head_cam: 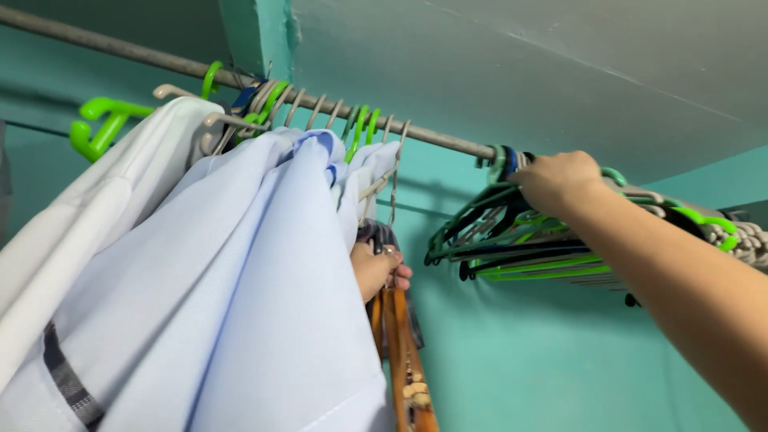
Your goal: Gathering and sorting clothing hangers from a hanging rack, followed by organizing a desk area and picking up cosmetics and accessories.
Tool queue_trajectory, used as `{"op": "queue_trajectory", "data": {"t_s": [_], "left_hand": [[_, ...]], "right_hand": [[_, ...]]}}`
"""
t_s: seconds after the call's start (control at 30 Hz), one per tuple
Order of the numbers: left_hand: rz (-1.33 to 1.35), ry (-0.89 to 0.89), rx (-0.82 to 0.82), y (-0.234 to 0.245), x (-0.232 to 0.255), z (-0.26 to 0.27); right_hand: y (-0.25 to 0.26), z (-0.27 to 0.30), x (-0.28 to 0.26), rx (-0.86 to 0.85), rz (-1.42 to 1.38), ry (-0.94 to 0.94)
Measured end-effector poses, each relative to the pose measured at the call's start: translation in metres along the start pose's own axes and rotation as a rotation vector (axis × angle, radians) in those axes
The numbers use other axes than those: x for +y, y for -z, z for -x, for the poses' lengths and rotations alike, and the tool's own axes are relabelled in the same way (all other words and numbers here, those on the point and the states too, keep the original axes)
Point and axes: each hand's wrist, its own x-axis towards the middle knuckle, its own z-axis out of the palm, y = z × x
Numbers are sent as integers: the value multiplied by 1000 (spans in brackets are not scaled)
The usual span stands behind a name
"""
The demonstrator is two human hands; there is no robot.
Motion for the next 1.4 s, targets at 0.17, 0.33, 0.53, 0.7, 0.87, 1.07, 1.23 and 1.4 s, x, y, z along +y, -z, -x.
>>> {"op": "queue_trajectory", "data": {"t_s": [0.17,0.33,0.53,0.7,0.87,1.07,1.23,1.4], "left_hand": [[50,-45,-103,-26,1,4],[78,-26,-243,-83,7,19],[67,-113,-317,-140,-8,10],[91,-83,-305,-150,13,34],[100,-133,-210,-137,11,30],[-53,-87,61,-104,37,32],[-56,-11,166,-79,57,38],[228,-81,-43,-55,44,35]], "right_hand": [[-36,11,44,-58,23,-109],[-27,64,22,353,34,-6],[-18,158,-36,-672,-1261,165],[-23,184,-26,-1045,-1741,-32],[-44,191,-46,-895,-1876,-158],[-34,150,-59,-630,-1984,-85],[-88,121,-67,-638,-2025,-14],[-169,93,-105,-726,-2137,127]]}}
